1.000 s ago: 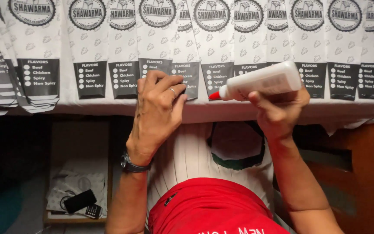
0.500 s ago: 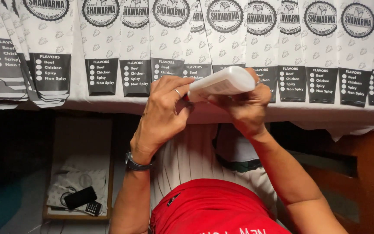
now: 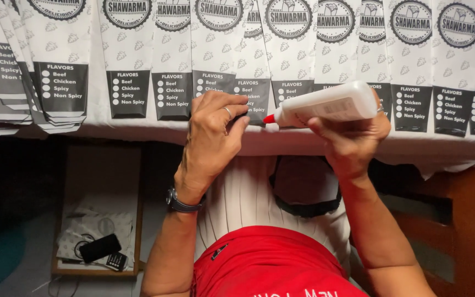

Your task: The person assembles printed paper wrappers by applying glue to the edges and folding them into shape. They handle multiple wrappers, aligning and pressing the glued edges to form finished units on a white table.

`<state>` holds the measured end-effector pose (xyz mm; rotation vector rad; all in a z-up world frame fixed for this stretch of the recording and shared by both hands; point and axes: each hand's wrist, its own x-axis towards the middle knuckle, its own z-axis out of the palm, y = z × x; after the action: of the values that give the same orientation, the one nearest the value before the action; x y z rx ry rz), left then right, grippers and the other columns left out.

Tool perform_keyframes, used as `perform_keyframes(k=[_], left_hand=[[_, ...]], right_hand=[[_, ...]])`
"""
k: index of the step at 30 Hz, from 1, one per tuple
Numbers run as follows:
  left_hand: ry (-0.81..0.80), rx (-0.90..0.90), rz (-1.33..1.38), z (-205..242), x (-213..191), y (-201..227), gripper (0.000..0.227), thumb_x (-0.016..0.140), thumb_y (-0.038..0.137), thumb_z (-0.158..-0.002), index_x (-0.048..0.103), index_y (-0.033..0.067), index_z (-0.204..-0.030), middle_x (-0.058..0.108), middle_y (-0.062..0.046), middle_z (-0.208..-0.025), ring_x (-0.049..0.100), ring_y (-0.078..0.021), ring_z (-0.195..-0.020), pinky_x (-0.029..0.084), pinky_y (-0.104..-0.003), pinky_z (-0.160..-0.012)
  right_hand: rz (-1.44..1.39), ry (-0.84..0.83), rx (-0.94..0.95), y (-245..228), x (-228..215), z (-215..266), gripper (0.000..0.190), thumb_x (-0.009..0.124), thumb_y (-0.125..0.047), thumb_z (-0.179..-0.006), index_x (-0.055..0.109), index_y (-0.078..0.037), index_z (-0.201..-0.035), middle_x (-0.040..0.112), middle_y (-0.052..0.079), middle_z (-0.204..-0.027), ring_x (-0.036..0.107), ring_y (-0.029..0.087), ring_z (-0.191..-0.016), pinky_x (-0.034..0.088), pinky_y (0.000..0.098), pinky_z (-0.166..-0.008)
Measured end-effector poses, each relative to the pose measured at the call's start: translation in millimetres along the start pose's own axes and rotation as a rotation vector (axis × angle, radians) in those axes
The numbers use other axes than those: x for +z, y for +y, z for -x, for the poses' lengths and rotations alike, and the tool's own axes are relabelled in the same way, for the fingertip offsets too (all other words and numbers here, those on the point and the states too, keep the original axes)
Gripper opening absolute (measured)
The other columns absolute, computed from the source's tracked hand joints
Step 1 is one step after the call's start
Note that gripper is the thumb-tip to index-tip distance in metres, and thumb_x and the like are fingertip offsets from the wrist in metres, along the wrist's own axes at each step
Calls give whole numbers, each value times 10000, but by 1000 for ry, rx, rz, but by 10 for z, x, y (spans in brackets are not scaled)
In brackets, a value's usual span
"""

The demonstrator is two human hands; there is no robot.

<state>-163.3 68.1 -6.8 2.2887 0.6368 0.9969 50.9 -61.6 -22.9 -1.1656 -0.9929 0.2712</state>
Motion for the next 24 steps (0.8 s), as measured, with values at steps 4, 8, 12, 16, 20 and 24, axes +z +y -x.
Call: perform_keyframes(k=[4, 8, 12, 16, 20, 24], left_hand=[[28, -5, -8, 5, 22, -16, 95, 764, -32, -863, 772, 14, -945, 758, -78, -1035, 688, -257, -1021, 448, -387, -996], [-4, -3, -17, 1, -17, 13, 188, 611, -89, -924, 765, 11, -965, 747, -75, -1048, 675, -254, -1054, 443, -370, -997], [-23, 17, -36, 9, -39, 36, 257, 561, -124, -911, 768, 11, -983, 742, -77, -1063, 667, -254, -1070, 436, -372, -1009], [-36, 38, -81, 25, -43, 91, 291, 527, -135, -902, 761, -2, -1013, 733, -103, -1085, 654, -275, -1092, 431, -388, -1029], [-4, 58, -60, 30, 7, 115, 314, 525, -163, -877, 763, -11, -1015, 733, -117, -1072, 649, -293, -1066, 431, -399, -1013], [89, 46, -4, 8, -117, 112, 270, 591, -157, -901, 772, 3, -1020, 741, -103, -1079, 658, -295, -1059, 443, -387, -988]], right_hand=[[97, -70, 32, 58, 160, 19, 474, 939, -113, -778, 594, -6, -1085, 667, 79, -947, 584, 89, -957, 507, 306, -898], [66, -92, -19, 238, 317, 73, 486, 992, -6, -684, 608, 67, -973, 660, 159, -811, 617, 151, -811, 525, 342, -770], [41, -88, 10, 100, 290, 42, 471, 980, 8, -692, 612, 77, -977, 673, 154, -808, 617, 144, -810, 540, 344, -758], [91, -4, -24, 189, -10, 86, 462, 960, -29, -746, 615, 41, -1046, 656, 144, -889, 597, 149, -907, 526, 366, -806], [-51, 105, 24, 516, -324, 173, 470, 880, 50, -781, 576, 22, -1139, 639, 91, -935, 595, 129, -860, 544, 379, -855], [-67, 112, 59, 466, -272, 157, 442, 849, 58, -800, 592, 17, -1158, 669, 110, -943, 646, 141, -900, 560, 369, -883]])
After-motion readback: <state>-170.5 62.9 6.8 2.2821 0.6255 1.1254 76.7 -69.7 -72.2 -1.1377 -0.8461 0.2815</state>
